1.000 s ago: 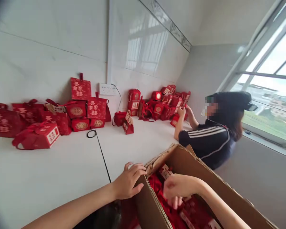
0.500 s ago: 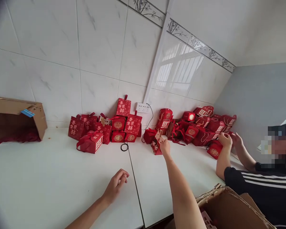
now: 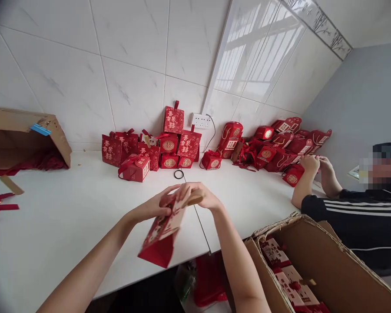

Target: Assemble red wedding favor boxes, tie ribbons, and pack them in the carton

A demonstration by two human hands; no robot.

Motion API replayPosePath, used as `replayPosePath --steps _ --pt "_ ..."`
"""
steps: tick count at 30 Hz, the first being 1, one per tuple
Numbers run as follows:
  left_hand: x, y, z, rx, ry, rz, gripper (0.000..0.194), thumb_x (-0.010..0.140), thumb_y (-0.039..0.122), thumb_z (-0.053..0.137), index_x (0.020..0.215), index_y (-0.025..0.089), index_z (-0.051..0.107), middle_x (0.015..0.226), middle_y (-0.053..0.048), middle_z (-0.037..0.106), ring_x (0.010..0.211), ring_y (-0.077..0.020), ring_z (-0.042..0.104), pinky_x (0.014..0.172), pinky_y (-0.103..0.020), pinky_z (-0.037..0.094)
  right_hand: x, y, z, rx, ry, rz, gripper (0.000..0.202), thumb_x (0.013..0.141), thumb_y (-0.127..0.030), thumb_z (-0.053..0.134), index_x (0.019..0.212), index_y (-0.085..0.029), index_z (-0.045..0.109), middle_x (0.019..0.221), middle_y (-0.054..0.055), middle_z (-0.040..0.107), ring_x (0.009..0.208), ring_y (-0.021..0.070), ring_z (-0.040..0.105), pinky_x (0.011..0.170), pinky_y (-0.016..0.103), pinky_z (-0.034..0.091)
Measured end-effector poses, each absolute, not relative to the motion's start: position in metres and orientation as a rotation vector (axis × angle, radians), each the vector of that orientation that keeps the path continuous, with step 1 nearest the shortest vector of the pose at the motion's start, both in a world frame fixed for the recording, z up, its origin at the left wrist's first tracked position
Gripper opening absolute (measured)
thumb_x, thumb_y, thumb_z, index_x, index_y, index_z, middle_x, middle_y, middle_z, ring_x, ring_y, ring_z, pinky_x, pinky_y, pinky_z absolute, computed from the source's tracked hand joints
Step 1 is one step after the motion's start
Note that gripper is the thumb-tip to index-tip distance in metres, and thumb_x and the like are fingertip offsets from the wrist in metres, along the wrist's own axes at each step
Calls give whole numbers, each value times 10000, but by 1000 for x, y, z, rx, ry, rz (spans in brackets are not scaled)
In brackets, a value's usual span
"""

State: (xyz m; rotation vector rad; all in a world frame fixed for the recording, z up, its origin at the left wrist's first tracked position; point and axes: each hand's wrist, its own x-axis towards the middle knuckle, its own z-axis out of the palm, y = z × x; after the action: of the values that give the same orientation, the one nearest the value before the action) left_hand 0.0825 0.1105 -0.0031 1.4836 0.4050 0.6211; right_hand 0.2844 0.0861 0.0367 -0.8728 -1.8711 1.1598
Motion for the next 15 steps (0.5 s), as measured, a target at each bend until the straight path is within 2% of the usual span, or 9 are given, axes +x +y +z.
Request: replayPosePath --steps 2,4,7,9,12,15 --pt "74 97 4 1519 396 600 843 548 517 800 1254 214 453 1030 -79 680 950 -255 642 766 -343 520 265 80 34 -831 -1870 1151 433 600 -600 736 746 -199 662 941 82 661 898 244 639 751 390 536" --pt "66 84 2 1554 555 789 728 600 503 776 1197 198 495 953 -57 684 877 -231 651 715 -313 526 254 75 28 -883 -1704 1083 399 705 -552 687 913 -212 676 1000 82 661 920 230 642 802 384 528" --pt "56 71 -15 1635 955 1235 373 729 492 667 921 187 571 872 -32 653 799 -181 628 700 -280 509 246 69 12 -984 -1322 992 434 845 -571 497 1011 -198 644 962 96 683 929 227 648 834 391 519" --pt "51 67 -31 1695 1166 1329 317 764 499 609 756 192 528 782 -14 606 725 -163 601 667 -276 492 240 64 -1 -1024 -1260 949 437 881 -547 429 1034 -188 627 1008 106 677 972 227 633 857 393 508" --pt "45 69 -50 1719 1244 1201 311 782 501 570 810 193 530 776 -12 598 730 -177 613 644 -285 487 227 58 -18 -1108 -1476 758 333 855 -429 518 1086 -202 595 1072 89 645 969 208 611 850 374 499" --pt "37 74 -52 1745 1171 1067 334 772 499 585 891 188 559 817 -19 632 792 -199 643 667 -294 502 217 57 -26 -1147 -1673 464 231 828 -293 550 1035 -196 583 937 67 628 826 183 597 775 351 497"
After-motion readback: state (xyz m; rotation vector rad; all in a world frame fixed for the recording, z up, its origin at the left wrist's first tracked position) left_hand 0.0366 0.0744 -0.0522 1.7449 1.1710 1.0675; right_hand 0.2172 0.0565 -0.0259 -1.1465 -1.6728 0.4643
